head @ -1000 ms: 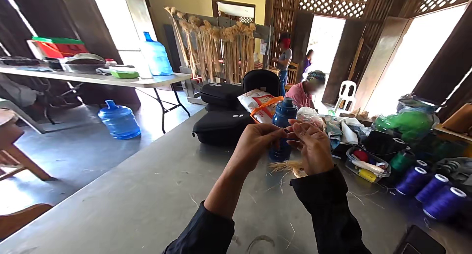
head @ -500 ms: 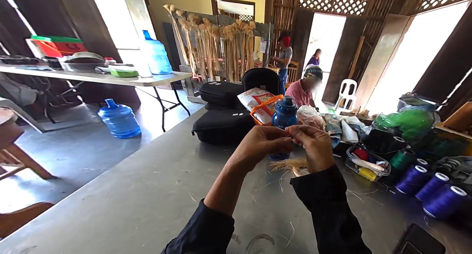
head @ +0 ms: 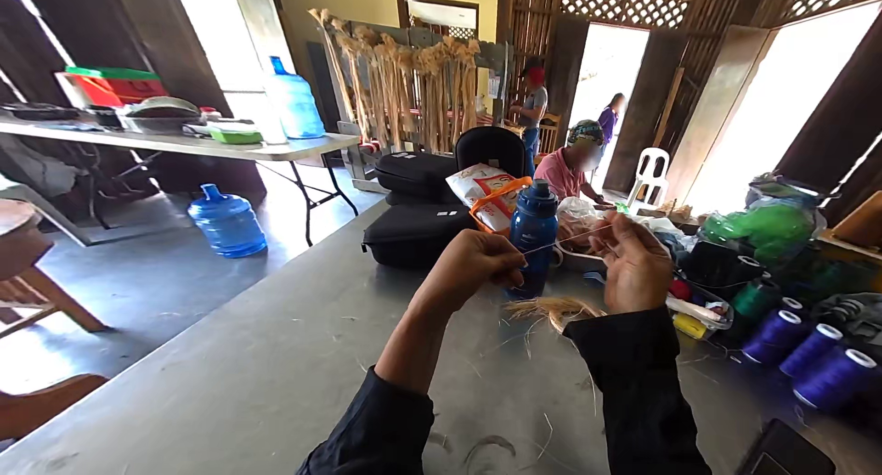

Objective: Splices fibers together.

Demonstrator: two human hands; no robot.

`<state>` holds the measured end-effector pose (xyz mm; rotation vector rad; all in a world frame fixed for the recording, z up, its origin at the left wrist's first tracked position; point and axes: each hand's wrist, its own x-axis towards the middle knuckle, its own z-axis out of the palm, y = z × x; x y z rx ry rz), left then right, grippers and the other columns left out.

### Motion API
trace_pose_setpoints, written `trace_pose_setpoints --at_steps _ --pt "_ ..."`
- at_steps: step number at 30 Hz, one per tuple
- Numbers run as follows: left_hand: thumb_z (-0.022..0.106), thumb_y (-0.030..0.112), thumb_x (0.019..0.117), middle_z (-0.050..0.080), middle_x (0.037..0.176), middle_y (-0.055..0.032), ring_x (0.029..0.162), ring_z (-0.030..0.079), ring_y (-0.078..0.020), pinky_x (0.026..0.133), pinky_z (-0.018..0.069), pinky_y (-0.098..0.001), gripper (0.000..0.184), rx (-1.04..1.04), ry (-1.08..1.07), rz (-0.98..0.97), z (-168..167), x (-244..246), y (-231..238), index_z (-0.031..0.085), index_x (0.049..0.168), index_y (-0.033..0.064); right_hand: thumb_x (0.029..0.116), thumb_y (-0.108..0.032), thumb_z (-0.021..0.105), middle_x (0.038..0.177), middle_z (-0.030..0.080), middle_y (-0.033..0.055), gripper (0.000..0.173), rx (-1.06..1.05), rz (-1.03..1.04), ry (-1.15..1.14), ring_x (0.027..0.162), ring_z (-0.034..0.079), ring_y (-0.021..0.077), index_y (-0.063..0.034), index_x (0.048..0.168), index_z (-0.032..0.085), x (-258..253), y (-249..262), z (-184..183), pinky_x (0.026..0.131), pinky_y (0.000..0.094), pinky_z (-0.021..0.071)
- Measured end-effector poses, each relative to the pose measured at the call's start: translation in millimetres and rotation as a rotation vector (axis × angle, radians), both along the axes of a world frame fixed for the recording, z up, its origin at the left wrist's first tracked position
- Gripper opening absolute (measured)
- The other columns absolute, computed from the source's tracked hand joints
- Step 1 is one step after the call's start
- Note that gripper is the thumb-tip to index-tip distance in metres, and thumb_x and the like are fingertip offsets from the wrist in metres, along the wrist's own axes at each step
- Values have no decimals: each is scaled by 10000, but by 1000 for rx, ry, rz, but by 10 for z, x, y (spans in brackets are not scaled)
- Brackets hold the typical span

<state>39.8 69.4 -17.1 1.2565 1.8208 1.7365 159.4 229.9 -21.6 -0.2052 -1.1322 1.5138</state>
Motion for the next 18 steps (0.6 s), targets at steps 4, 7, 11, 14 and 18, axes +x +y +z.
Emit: trace_pose_setpoints --at_steps 4,7,11,14,18 --pt "616 38 1001 688 677 -55 563 627 -61 567 536 -189 160 26 -81 73 11 -41 -8 706 887 -30 1103 -231 471 964 708 4 263 -147 -93 43 837 709 128 -91 1274 614 97 138 58 747 303 597" --pt "611 37 1004 682 678 -55 557 625 -63 559 536 -186 154 66 -145 85 24 -38 -3 700 898 -31 1125 -265 404 1081 662 52 367 -148 -160 -4 889 696 157 -103 1440 496 118 153 78 745 315 578" --pt "615 43 1005 694 711 -44 558 606 -43 531 506 -166 143 119 -128 44 27 -3 -9 706 911 -15 1090 -177 450 937 727 -5 256 157 -65 -181 850 703 93 -48 1133 667 234 -85 122 767 284 592" --pt "608 32 1004 666 683 -26 462 432 -3 425 331 -146 169 194 -74 32 14 98 -33 713 875 0 1067 -133 520 882 729 34 243 292 115 -401 773 692 98 -6 1035 725 323 -342 162 709 273 589" --pt "608 37 1004 654 664 -6 462 412 0 428 304 -152 179 163 -47 -1 -30 360 -143 714 862 17 986 -23 646 805 685 69 117 189 243 -553 625 624 94 30 1047 730 496 -615 134 599 233 549"
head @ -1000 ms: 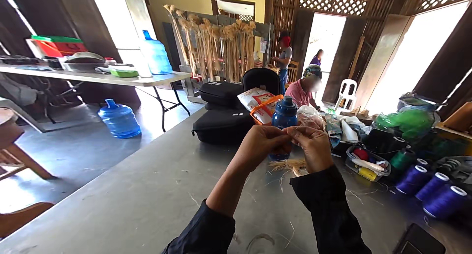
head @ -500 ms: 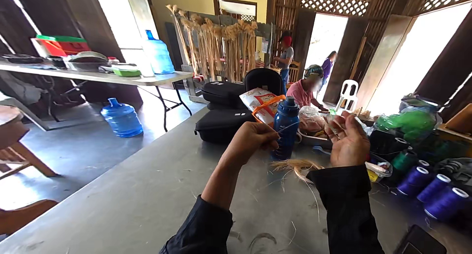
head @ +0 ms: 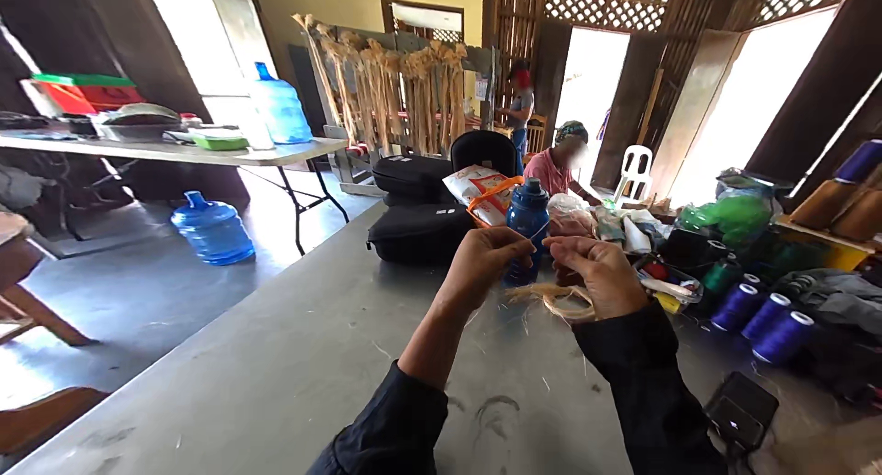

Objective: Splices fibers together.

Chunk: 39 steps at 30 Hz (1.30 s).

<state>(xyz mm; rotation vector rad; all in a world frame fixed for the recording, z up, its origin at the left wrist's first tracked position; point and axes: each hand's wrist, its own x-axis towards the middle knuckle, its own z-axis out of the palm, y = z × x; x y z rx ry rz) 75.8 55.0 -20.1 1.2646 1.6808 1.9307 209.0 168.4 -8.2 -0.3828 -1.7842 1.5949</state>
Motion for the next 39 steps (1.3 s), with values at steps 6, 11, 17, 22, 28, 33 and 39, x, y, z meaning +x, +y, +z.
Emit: trace_pose_setpoints --at_steps 6,11,17,22,28,33,39 --pt "643 47 971 667 666 55 478 438 37 452 337 -145 144 -141 34 -47 -489 617 -577 730 857 57 935 77 643 779 700 37 138 -211 149 -39 607 627 61 39 1043 720 613 -422 -552 614 218 570" --pt "636 120 968 665 711 131 566 518 94 524 421 -100 129 -262 53 -114 -1004 1269 -1251 727 880 99 888 79 653 817 727 -15 184 -303 282 44 701 683 53 18 1047 723 1235 -920 -1198 696 233 604" --pt "632 130 959 679 729 98 623 584 88 580 483 -93 134 -343 -50 -181 -1606 1925 -1841 728 888 67 863 100 689 881 760 -29 182 -366 284 67 762 696 17 -8 991 761 1818 -1504 -1868 739 211 601" --pt "631 131 960 691 738 96 638 597 81 596 497 -108 133 -374 -139 -205 -1901 2162 -2173 730 898 66 848 100 700 849 763 -32 173 -415 235 39 754 709 24 -47 908 769 2110 -1717 -2207 733 215 613" --pt "634 132 958 687 736 103 634 591 86 590 491 -107 132 -401 -155 -194 -2072 2279 -2446 725 892 64 861 48 717 837 762 -34 158 -487 242 61 730 711 39 -84 915 784 2356 -1826 -2419 713 236 621" --pt "625 152 961 674 726 109 622 563 105 574 464 -90 154 -450 -79 -211 -2161 2202 -2628 727 880 68 855 78 694 807 767 1 183 -522 127 77 701 718 67 -72 902 788 2513 -1794 -2479 702 248 626" --pt "712 321 909 743 1142 -91 1037 711 -147 925 570 -341 556 -575 122 -396 -2113 2193 -2539 626 1355 0 837 78 715 864 760 -47 164 -252 48 38 774 705 19 -62 898 776 2610 -1915 -2560 743 209 610"
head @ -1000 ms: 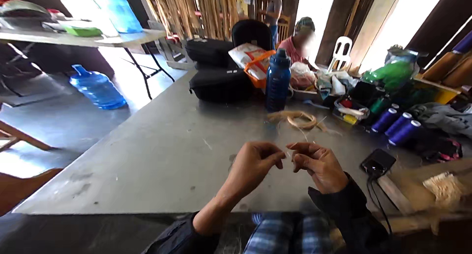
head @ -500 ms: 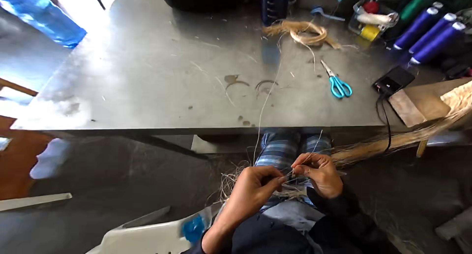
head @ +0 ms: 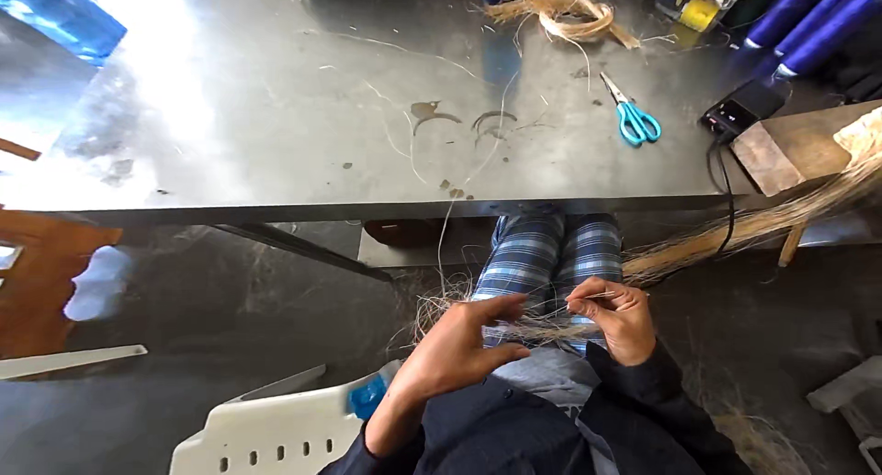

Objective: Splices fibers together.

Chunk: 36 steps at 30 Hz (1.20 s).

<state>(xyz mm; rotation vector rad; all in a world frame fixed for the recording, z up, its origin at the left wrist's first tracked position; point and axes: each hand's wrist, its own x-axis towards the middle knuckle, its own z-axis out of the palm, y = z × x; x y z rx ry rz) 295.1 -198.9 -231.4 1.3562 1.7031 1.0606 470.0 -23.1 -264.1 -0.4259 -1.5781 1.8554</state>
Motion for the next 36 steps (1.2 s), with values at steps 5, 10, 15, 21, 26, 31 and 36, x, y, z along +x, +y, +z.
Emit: trace_pose_setpoints --at_steps 5,10,15,21,26,31,36 --pt "721 208 936 760 984 -38 896 728 -66 854 600 -259 379 38 -185 115 -37 311 278 653 1234 -18 830 66 729 905 735 -29 109 161 -39 -39 832 692 17 -22 888 757 30 -69 -44 786 201 606" --pt "653 83 957 725 784 13 693 683 -3 678 581 -181 102 51 -201 306 -119 507 370 720 953 6 819 60 735 897 745 -1 90 206 -83 -64 822 701 25 5 888 753 89 -46 -107 783 204 608" --pt "648 113 956 701 761 59 652 618 56 625 512 -128 109 39 -128 325 -141 444 356 726 926 44 817 47 734 879 745 6 81 249 -85 -124 822 697 18 15 888 756 185 14 -116 799 196 598" --pt "665 98 949 694 744 93 656 623 51 638 523 -138 71 34 -251 298 -142 389 342 714 909 65 822 0 753 876 749 25 66 398 -145 -162 844 697 18 13 885 768 270 65 -137 829 190 588" --pt "678 70 934 703 765 88 698 649 26 671 549 -162 48 86 -401 201 -172 357 335 723 918 64 839 -11 754 888 752 24 60 453 -195 -128 871 700 27 12 892 770 293 92 -194 856 201 589" --pt "706 109 933 678 819 79 679 563 69 623 476 -116 79 149 -358 82 -234 385 359 748 928 42 838 50 729 879 759 -33 114 168 -182 -74 810 701 18 -36 900 771 280 47 -246 795 207 602" --pt "633 86 982 672 929 -22 773 573 48 701 478 -100 145 221 -157 7 -249 431 394 759 1001 15 867 33 695 799 763 22 141 -311 -131 0 725 725 102 -75 884 784 253 -7 -330 739 274 621"
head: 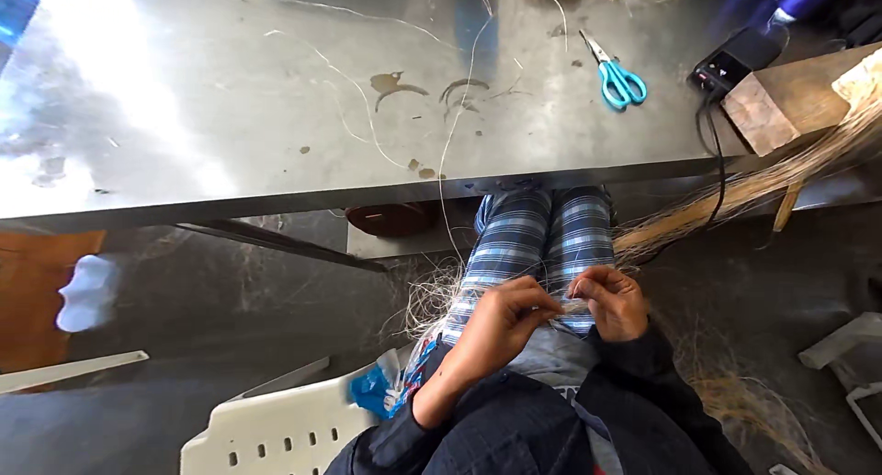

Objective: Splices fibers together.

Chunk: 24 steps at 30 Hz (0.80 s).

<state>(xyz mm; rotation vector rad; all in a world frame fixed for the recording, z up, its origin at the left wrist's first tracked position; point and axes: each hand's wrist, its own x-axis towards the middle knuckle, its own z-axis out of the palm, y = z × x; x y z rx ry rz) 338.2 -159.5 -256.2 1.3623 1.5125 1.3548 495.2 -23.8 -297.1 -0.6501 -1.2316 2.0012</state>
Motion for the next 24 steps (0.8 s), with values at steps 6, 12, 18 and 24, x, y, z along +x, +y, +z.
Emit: trace_pose_setpoints --at_steps 6,12,18,24 --pt "628 67 972 677 866 -77 734 599 -36 695 493 -144 159 49 202 34 -3 88 74 745 1051 -7 916 14 606 733 734 5 208 -311 133 16 670 703 88 -91 845 771 -20 -43 97 683 265 609" --pt "688 49 915 703 831 -41 703 631 -8 685 523 -144 224 44 128 146 -39 148 117 663 1113 -54 905 23 592 720 721 -18 222 -371 216 -59 650 688 76 -98 827 761 -36 -88 194 669 266 607" --pt "681 58 932 711 849 -61 755 636 -23 740 521 -149 152 133 200 225 -116 156 155 739 1040 -32 887 61 621 732 732 3 178 -245 145 -175 640 692 80 -59 824 736 -48 -126 246 670 261 612" --pt "691 61 935 724 884 -63 810 665 -20 780 541 -153 117 152 166 250 -200 169 181 783 977 3 878 86 618 714 728 1 180 -174 105 -221 628 684 65 -42 828 734 -50 -126 232 660 243 604"
